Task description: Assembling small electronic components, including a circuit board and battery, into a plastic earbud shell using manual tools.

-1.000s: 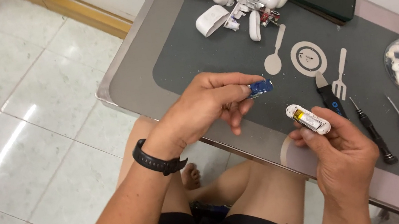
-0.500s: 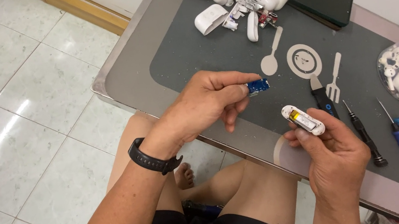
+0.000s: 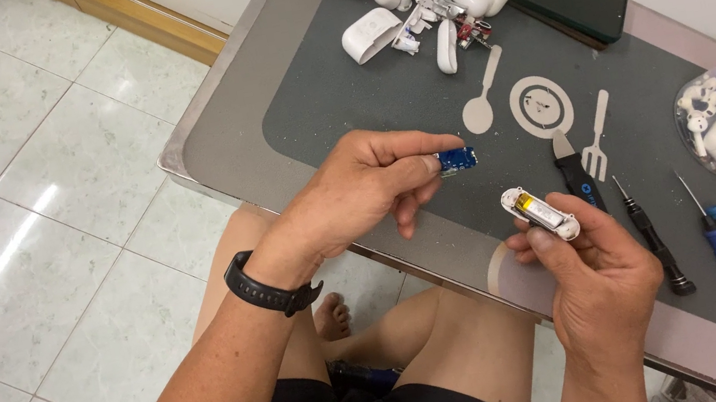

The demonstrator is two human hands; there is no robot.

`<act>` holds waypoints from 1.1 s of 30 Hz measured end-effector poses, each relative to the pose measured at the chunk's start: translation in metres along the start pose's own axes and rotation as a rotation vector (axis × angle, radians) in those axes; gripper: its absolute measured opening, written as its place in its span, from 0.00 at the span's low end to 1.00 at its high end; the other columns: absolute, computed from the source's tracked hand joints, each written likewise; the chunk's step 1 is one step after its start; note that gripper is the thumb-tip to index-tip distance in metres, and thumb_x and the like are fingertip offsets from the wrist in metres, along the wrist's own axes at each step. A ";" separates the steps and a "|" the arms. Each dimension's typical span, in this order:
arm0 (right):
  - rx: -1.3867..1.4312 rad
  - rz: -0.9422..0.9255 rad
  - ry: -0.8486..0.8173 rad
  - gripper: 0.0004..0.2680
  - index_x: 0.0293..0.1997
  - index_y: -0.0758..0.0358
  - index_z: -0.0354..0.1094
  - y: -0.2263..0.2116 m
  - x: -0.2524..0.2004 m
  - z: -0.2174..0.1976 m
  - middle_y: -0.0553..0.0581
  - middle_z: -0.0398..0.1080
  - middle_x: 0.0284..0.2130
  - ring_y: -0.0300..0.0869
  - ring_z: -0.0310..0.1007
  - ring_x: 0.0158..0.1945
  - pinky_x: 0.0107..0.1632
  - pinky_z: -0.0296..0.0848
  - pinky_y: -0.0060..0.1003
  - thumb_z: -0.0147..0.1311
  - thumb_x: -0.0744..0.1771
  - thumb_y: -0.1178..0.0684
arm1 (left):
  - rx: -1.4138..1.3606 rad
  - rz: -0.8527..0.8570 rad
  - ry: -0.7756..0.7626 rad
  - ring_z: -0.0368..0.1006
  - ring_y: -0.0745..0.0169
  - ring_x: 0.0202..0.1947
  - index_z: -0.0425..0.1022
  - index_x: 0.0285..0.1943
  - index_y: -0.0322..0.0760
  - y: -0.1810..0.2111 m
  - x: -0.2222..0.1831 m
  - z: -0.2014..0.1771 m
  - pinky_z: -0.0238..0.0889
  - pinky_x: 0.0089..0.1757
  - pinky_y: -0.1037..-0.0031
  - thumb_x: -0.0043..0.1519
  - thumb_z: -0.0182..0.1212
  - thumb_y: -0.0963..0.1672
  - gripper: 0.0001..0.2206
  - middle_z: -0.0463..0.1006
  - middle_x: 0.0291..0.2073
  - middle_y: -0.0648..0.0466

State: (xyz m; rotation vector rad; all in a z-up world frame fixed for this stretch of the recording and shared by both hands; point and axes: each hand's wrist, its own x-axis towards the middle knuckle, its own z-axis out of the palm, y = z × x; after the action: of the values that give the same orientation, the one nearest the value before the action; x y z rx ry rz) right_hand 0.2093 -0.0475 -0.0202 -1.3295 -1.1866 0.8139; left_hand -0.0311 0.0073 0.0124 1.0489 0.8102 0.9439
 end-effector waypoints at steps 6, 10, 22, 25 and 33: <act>0.005 0.001 -0.009 0.15 0.57 0.75 0.69 -0.001 0.000 0.000 0.75 0.76 0.39 0.53 0.80 0.32 0.37 0.82 0.37 0.57 0.64 0.70 | 0.027 0.010 0.013 0.66 0.68 0.16 0.81 0.60 0.35 0.002 -0.003 0.001 0.67 0.28 0.78 0.66 0.53 0.41 0.16 0.71 0.21 0.56; -0.001 -0.015 -0.026 0.15 0.57 0.75 0.69 0.000 0.001 -0.001 0.75 0.76 0.39 0.53 0.80 0.33 0.37 0.82 0.37 0.56 0.65 0.70 | 0.045 0.006 0.009 0.65 0.69 0.16 0.81 0.60 0.37 0.003 -0.001 0.002 0.65 0.27 0.79 0.65 0.54 0.41 0.16 0.70 0.20 0.58; 0.052 0.017 -0.034 0.14 0.57 0.75 0.70 0.003 0.003 -0.004 0.73 0.76 0.38 0.52 0.80 0.33 0.38 0.82 0.35 0.58 0.65 0.69 | 0.416 -0.085 -0.118 0.70 0.73 0.16 0.84 0.43 0.31 0.054 0.026 -0.026 0.74 0.24 0.81 0.64 0.64 0.40 0.06 0.76 0.19 0.56; 0.055 -0.002 -0.036 0.14 0.57 0.75 0.69 0.003 0.002 -0.005 0.73 0.75 0.37 0.53 0.80 0.33 0.37 0.82 0.35 0.58 0.65 0.68 | 0.508 -0.096 -0.307 0.69 0.69 0.14 0.83 0.39 0.28 0.069 0.036 -0.027 0.71 0.21 0.78 0.66 0.60 0.42 0.09 0.75 0.18 0.53; 0.069 0.007 -0.037 0.14 0.57 0.74 0.70 -0.002 0.001 -0.004 0.71 0.76 0.38 0.52 0.80 0.33 0.38 0.82 0.36 0.57 0.65 0.68 | 0.820 -0.235 -0.395 0.61 0.68 0.14 0.80 0.31 0.29 0.097 0.054 -0.013 0.64 0.20 0.77 0.62 0.65 0.39 0.07 0.69 0.15 0.53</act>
State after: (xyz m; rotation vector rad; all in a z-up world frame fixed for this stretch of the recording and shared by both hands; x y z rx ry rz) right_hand 0.2125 -0.0481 -0.0172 -1.2674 -1.1730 0.8803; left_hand -0.0451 0.0808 0.0950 1.7280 0.9764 0.1569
